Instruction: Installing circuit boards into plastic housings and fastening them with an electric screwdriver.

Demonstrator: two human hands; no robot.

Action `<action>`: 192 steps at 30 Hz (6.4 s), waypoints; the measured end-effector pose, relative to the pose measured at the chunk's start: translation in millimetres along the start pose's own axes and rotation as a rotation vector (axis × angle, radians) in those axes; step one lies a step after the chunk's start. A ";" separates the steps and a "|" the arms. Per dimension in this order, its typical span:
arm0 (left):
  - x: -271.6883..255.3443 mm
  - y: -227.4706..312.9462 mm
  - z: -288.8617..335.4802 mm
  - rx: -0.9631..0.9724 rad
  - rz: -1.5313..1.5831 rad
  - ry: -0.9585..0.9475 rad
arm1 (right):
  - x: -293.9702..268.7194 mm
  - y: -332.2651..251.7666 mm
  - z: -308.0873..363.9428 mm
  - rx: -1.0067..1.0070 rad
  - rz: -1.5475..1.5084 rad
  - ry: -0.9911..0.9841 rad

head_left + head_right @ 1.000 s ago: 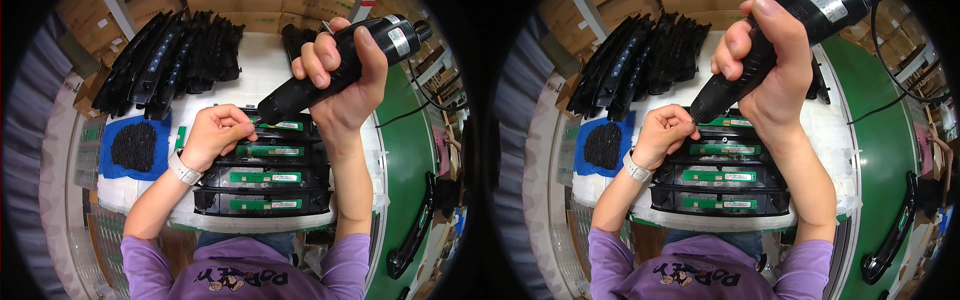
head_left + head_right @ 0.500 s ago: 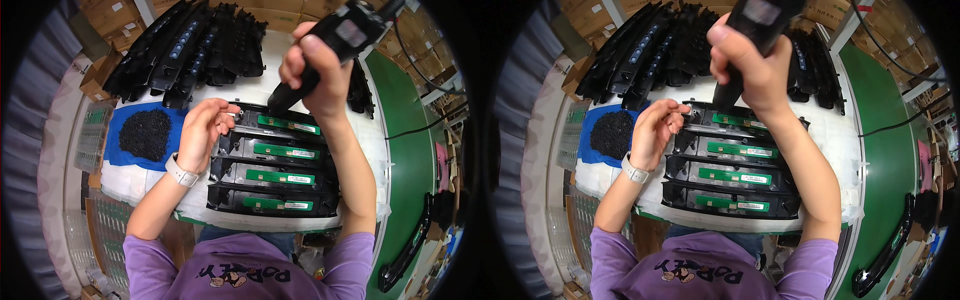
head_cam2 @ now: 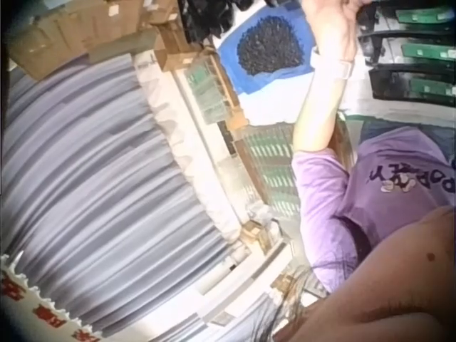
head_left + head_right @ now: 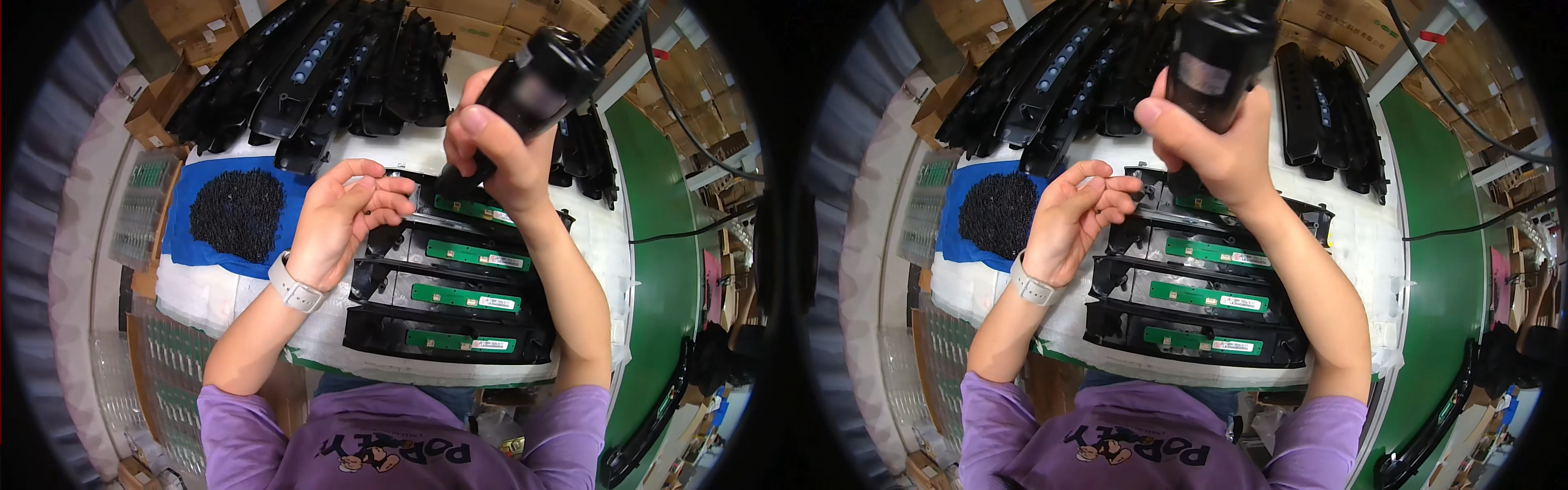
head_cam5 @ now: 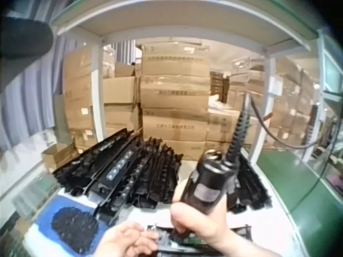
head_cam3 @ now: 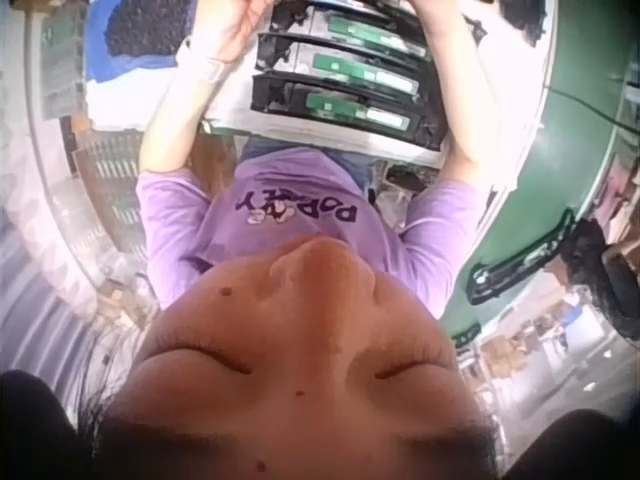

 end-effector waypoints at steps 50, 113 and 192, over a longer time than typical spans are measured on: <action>35.5 -25.1 27.0 -0.074 -0.461 -0.191 | -35.2 -56.9 47.8 0.005 -0.675 0.242; 35.1 -19.3 22.6 -0.051 -0.358 -0.201 | -69.8 -48.7 55.6 -0.060 -0.184 -0.001; 71.5 -44.7 22.5 0.447 -1.691 -0.677 | -42.9 -38.3 72.7 0.094 0.034 0.152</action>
Point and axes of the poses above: each hand's wrist, its own z-axis away from the middle knuckle, its own x-axis out of the palm, y = z × x, the point moved 3 cm from there along -z, towards the middle knuckle, and after that the axes turned 7 degrees about z, right-handed, at the moved point
